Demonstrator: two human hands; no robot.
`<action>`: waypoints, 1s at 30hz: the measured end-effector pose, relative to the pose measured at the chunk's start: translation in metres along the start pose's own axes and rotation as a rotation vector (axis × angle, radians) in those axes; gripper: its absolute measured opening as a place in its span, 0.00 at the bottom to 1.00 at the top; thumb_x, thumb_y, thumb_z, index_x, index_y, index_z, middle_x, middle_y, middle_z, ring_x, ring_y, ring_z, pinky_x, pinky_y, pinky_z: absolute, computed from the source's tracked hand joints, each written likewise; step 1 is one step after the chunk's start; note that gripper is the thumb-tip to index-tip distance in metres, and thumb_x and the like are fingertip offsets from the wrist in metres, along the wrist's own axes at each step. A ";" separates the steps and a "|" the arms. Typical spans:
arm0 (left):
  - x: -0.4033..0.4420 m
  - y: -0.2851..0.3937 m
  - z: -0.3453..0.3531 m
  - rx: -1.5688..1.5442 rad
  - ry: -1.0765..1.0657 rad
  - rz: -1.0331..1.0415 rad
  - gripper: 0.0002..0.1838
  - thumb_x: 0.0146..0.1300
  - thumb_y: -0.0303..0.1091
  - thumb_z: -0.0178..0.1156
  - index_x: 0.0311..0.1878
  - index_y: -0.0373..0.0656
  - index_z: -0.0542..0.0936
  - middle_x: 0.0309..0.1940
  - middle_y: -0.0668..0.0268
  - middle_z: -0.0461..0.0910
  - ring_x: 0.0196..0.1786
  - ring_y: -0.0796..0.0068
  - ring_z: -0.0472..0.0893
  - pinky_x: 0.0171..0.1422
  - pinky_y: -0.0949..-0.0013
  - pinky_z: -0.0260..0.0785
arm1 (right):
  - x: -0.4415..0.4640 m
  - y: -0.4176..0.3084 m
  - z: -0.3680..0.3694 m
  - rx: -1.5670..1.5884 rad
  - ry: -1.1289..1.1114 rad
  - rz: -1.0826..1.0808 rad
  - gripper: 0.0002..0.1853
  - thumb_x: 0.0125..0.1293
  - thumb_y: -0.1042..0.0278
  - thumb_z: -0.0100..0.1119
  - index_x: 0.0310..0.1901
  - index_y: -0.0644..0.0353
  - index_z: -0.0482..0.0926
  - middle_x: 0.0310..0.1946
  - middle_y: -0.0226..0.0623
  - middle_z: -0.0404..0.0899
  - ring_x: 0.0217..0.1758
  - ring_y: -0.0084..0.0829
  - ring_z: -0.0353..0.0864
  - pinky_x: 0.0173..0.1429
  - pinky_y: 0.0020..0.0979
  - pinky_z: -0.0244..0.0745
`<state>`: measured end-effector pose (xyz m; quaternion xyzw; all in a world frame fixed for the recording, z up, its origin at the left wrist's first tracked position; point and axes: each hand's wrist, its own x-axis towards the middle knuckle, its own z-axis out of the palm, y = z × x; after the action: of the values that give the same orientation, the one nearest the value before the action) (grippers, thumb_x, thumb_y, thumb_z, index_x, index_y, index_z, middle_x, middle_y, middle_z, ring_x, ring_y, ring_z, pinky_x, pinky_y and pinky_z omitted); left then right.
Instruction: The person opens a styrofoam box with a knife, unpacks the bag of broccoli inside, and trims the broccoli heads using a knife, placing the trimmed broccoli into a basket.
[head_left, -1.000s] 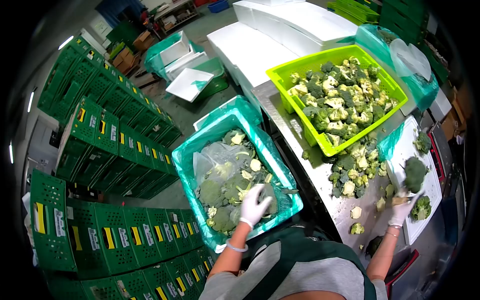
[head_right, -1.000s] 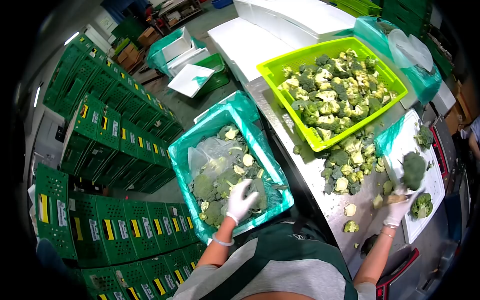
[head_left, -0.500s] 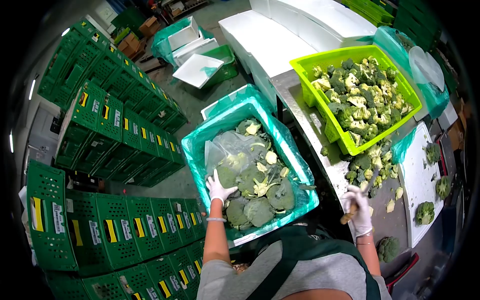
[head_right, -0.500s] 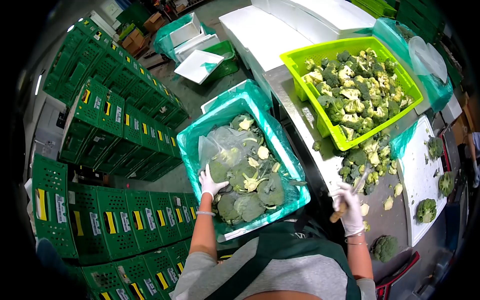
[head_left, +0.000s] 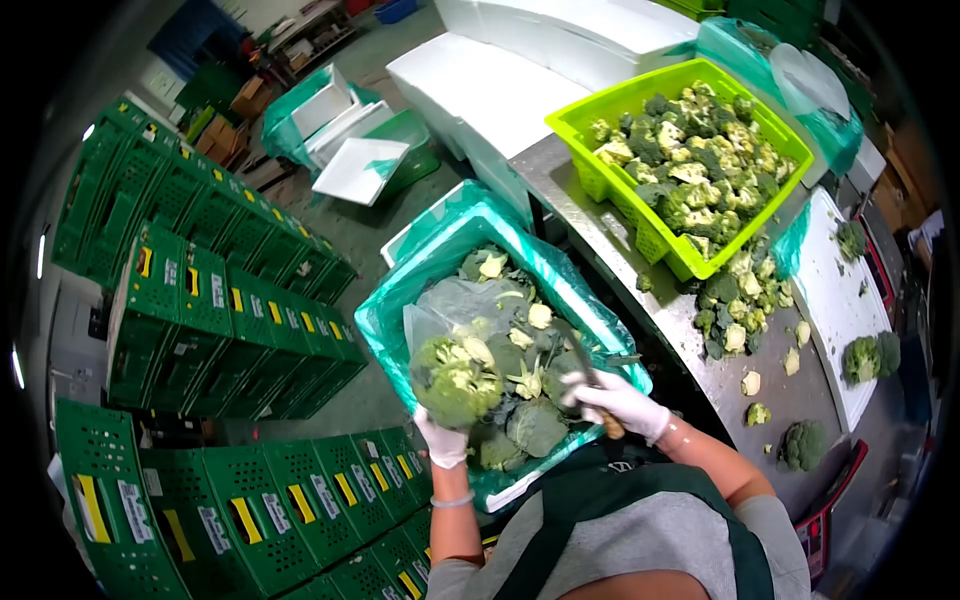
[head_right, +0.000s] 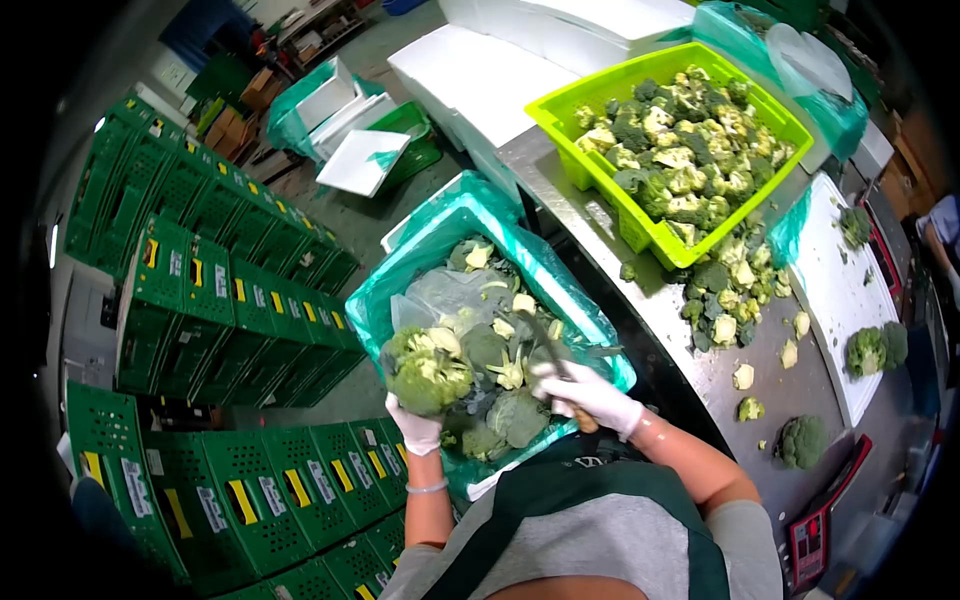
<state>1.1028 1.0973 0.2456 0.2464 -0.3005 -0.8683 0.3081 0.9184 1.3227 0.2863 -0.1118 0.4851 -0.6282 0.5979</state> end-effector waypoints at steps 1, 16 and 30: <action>-0.004 -0.005 0.004 0.037 -0.069 0.001 0.31 0.59 0.52 0.45 0.63 0.46 0.64 0.61 0.61 0.67 0.62 0.61 0.68 0.64 0.54 0.61 | 0.013 -0.007 0.011 -0.062 0.009 -0.018 0.26 0.64 0.62 0.54 0.60 0.66 0.63 0.38 0.30 0.77 0.25 0.13 0.72 0.25 0.15 0.66; -0.038 -0.068 0.047 0.083 -0.135 -0.300 0.34 0.60 0.44 0.58 0.65 0.42 0.57 0.61 0.59 0.65 0.60 0.64 0.69 0.61 0.58 0.67 | 0.025 -0.041 0.016 -1.102 -0.039 -0.652 0.22 0.53 0.66 0.64 0.52 0.55 0.75 0.51 0.41 0.73 0.52 0.39 0.75 0.56 0.31 0.70; -0.056 -0.055 0.057 0.078 0.043 -0.198 0.25 0.57 0.27 0.54 0.59 0.37 0.64 0.50 0.61 0.73 0.49 0.68 0.77 0.53 0.66 0.72 | 0.016 -0.031 0.002 -2.028 0.081 -0.763 0.07 0.55 0.69 0.50 0.35 0.56 0.72 0.20 0.35 0.73 0.25 0.34 0.79 0.27 0.35 0.73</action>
<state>1.0853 1.1913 0.2622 0.3054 -0.3014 -0.8767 0.2172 0.8959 1.3021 0.3038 -0.6767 0.7313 -0.0824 -0.0244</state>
